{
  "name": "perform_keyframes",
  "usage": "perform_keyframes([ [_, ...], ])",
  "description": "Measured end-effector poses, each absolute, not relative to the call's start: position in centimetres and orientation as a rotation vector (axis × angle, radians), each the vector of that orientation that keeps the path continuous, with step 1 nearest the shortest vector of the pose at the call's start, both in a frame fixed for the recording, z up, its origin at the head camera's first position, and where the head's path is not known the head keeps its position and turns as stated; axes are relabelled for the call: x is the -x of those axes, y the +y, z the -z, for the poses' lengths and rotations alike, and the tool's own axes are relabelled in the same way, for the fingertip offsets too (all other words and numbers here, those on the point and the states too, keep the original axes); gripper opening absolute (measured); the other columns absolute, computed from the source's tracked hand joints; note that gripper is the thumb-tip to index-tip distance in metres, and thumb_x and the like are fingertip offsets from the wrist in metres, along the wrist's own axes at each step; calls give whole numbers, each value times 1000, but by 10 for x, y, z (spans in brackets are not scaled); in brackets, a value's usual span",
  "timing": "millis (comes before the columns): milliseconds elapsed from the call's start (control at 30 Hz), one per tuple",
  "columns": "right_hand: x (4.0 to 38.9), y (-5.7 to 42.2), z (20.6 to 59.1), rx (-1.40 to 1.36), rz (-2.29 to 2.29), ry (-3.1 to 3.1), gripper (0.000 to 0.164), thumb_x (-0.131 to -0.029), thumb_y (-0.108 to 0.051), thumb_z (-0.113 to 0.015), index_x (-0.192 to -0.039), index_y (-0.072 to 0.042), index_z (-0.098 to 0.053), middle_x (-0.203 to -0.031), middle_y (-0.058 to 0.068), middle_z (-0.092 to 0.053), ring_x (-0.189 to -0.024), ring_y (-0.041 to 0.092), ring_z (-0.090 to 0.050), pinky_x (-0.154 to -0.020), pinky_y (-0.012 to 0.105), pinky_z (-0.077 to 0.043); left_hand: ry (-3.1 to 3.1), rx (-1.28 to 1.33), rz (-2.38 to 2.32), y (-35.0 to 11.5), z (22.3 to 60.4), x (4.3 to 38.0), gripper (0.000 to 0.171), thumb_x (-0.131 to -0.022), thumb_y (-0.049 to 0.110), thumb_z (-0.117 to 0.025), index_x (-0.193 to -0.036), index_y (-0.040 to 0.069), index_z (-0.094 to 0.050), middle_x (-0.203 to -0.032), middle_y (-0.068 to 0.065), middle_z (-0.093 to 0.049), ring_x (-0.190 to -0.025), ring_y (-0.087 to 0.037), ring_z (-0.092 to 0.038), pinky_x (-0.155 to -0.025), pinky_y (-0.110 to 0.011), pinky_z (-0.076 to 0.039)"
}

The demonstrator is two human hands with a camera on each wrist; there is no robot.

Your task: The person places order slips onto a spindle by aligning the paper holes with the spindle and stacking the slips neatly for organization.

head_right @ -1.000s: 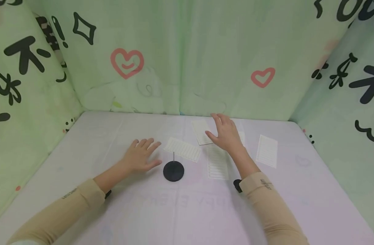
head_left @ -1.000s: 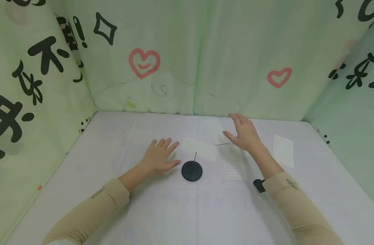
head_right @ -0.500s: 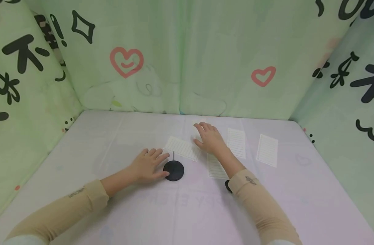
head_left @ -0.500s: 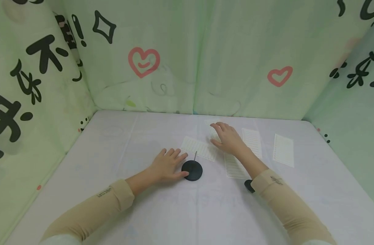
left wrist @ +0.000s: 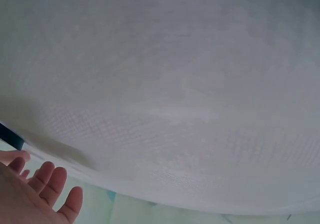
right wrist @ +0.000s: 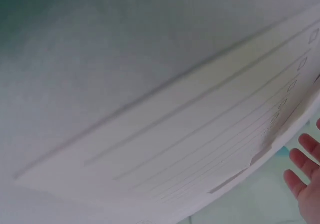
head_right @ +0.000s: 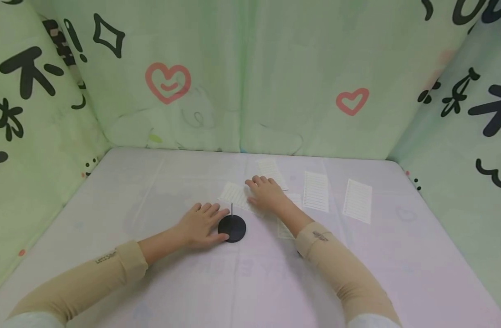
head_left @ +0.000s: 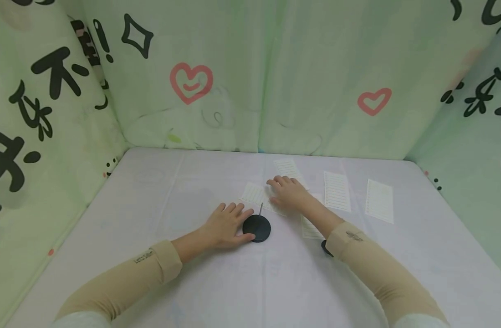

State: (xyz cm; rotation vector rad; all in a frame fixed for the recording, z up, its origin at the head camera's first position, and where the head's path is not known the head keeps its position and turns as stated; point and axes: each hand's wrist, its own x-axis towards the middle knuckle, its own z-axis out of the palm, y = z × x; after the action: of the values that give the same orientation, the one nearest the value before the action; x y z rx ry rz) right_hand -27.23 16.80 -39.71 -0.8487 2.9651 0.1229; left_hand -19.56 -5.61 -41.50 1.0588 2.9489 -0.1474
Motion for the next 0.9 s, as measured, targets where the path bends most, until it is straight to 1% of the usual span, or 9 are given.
perform_keyframes([
  [167,274,159,401,804,-206,2909,49,-95,-35,-45,-136,-8,-37,-129,12,-42,-121,30,-39,-101,48,-30,2934,-1029,169,-55,417,196,71,-86,66,-31,-140,21,-34,-136,-7,-41,-122,-24,-39,-98,-46,-30],
  [367,275,152,401,756,-220,2877,47,-97,-36,-39,-134,-8,-37,-127,12,-41,-119,29,-39,-100,49,-30,2930,-1028,167,-55,419,196,69,-87,66,-30,-140,22,-36,-137,-7,-41,-122,-24,-38,-99,-45,-30],
  [500,277,148,400,743,-224,2859,47,-98,-36,-37,-135,-7,-36,-129,12,-40,-120,29,-38,-100,49,-29,2942,-1050,150,-55,420,195,69,-88,67,-25,-138,20,-38,-134,-8,-43,-121,-25,-39,-98,-45,-31],
  [600,278,144,399,730,-211,2847,48,-98,-36,-39,-136,-7,-35,-130,13,-40,-122,30,-37,-100,49,-29,2940,-1049,164,-55,419,193,71,-88,67,-23,-138,20,-38,-135,-8,-43,-121,-25,-39,-99,-45,-30],
  [733,282,140,397,687,-176,2828,51,-96,-36,-44,-136,-6,-35,-132,15,-38,-124,32,-36,-101,50,-29,2925,-1028,187,-54,418,193,70,-88,67,-27,-140,21,-35,-137,-8,-41,-123,-25,-38,-99,-45,-30],
  [900,285,136,393,628,-129,2803,54,-94,-36,-48,-136,-5,-35,-135,17,-36,-126,34,-34,-102,51,-27,2922,-1014,226,-53,423,196,70,-87,67,-27,-141,23,-34,-138,-6,-40,-123,-24,-38,-99,-45,-31],
])
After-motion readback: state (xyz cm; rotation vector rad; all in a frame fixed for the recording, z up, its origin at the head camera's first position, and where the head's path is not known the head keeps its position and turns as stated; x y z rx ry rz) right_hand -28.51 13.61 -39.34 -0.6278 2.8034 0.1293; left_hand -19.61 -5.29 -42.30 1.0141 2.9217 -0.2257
